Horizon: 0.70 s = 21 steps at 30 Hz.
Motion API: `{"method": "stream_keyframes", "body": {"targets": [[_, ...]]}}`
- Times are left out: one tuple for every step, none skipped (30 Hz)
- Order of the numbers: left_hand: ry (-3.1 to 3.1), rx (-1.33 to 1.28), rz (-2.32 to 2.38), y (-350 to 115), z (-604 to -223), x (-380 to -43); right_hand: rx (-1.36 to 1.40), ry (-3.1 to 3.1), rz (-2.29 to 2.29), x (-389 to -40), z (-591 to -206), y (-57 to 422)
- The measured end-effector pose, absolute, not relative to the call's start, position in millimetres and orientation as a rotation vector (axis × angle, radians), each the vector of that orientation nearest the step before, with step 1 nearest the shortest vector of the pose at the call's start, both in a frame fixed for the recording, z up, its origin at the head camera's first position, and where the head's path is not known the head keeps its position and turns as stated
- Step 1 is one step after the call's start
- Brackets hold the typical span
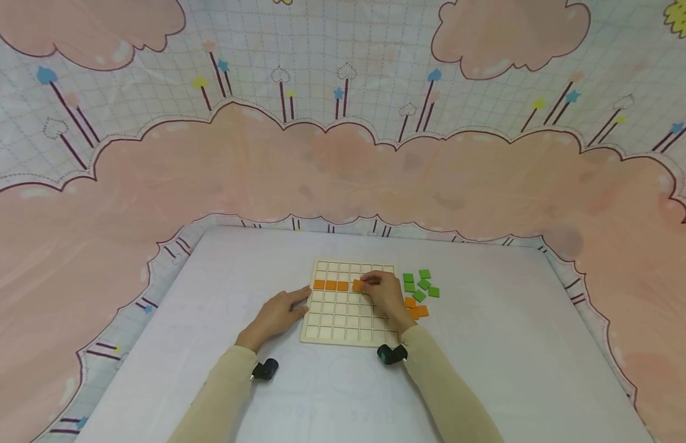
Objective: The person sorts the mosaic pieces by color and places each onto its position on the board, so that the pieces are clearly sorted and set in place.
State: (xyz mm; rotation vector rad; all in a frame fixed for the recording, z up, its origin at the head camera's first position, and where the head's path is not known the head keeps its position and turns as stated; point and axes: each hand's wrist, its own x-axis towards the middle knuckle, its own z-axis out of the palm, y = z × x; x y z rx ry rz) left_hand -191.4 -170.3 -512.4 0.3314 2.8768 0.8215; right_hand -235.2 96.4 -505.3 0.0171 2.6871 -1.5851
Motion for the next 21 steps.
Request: {"method": "stream_keyframes", "body": {"targets": [[2.880, 0.333, 0.821, -170.2, -512.6, -191.5, 0.018, 2.690, -1.578, -235.4, -505.5, 96.0], [2.882, 0.332, 0.823, -170.2, -512.9, -191.6, 0.021, 2.693, -1.572, -235.7, -505.7, 95.6], [2.881, 0.333, 0.823, -170.0, -513.0, -191.6, 0.025, 2.694, -1.569, -236.1, -506.1, 95.1], [2.883, 0.333, 0.823, -170.0, -513.1, -191.5, 0.029, 2.692, -1.568, -236.5, -506.4, 94.6], [2.884, 0.333, 0.823, -169.9, -513.2, -191.4, 0.035, 2.692, -1.567, -236.8, -506.5, 94.0], [2.885, 0.334, 0.821, -169.7, -513.2, -191.3, 0.038, 2.695, -1.559, -237.0, -507.1, 93.5], [2.888, 0.336, 0.817, -169.8, -513.4, -191.3, 0.043, 2.698, -1.553, -237.2, -507.5, 93.0], [2.889, 0.337, 0.814, -169.7, -513.4, -191.2, 0.044, 2.704, -1.545, -237.4, -507.8, 92.5], [2.890, 0.337, 0.811, -169.6, -513.4, -191.2, 0.044, 2.709, -1.537, -237.6, -508.1, 91.8], [2.890, 0.336, 0.809, -169.7, -513.4, -191.2, 0.041, 2.716, -1.526, -237.7, -508.4, 91.3], [2.891, 0.336, 0.808, -169.6, -513.3, -191.2, 0.038, 2.729, -1.512, -237.8, -508.9, 90.8], [2.892, 0.336, 0.807, -169.6, -513.2, -191.1, 0.033, 2.738, -1.501, -237.8, -509.2, 90.4], [2.893, 0.337, 0.807, -169.5, -513.0, -191.0, 0.028, 2.746, -1.494, -237.7, -509.3, 90.1], [2.891, 0.338, 0.808, -169.5, -512.8, -191.0, 0.022, 2.753, -1.488, -237.8, -509.4, 89.7], [2.892, 0.340, 0.810, -169.4, -512.5, -191.0, 0.015, 2.760, -1.480, -238.0, -509.6, 89.5], [2.891, 0.342, 0.814, -169.4, -512.3, -190.9, 0.010, 2.765, -1.476, -238.1, -509.7, 89.4], [2.891, 0.343, 0.817, -169.4, -512.1, -190.9, 0.002, 2.771, -1.469, -238.3, -509.9, 89.4], [2.889, 0.343, 0.822, -169.4, -511.9, -190.8, -0.007, 2.779, -1.461, -238.5, -509.9, 89.4], [2.887, 0.343, 0.825, -169.3, -511.8, -190.8, -0.016, 2.788, -1.451, -238.8, -510.1, 89.5], [2.886, 0.342, 0.826, -169.4, -511.9, -190.7, -0.023, 2.797, -1.440, -239.2, -510.5, 89.6], [2.884, 0.340, 0.829, -169.4, -512.0, -190.8, -0.031, 2.808, -1.429, -239.6, -511.0, 89.6]]}}
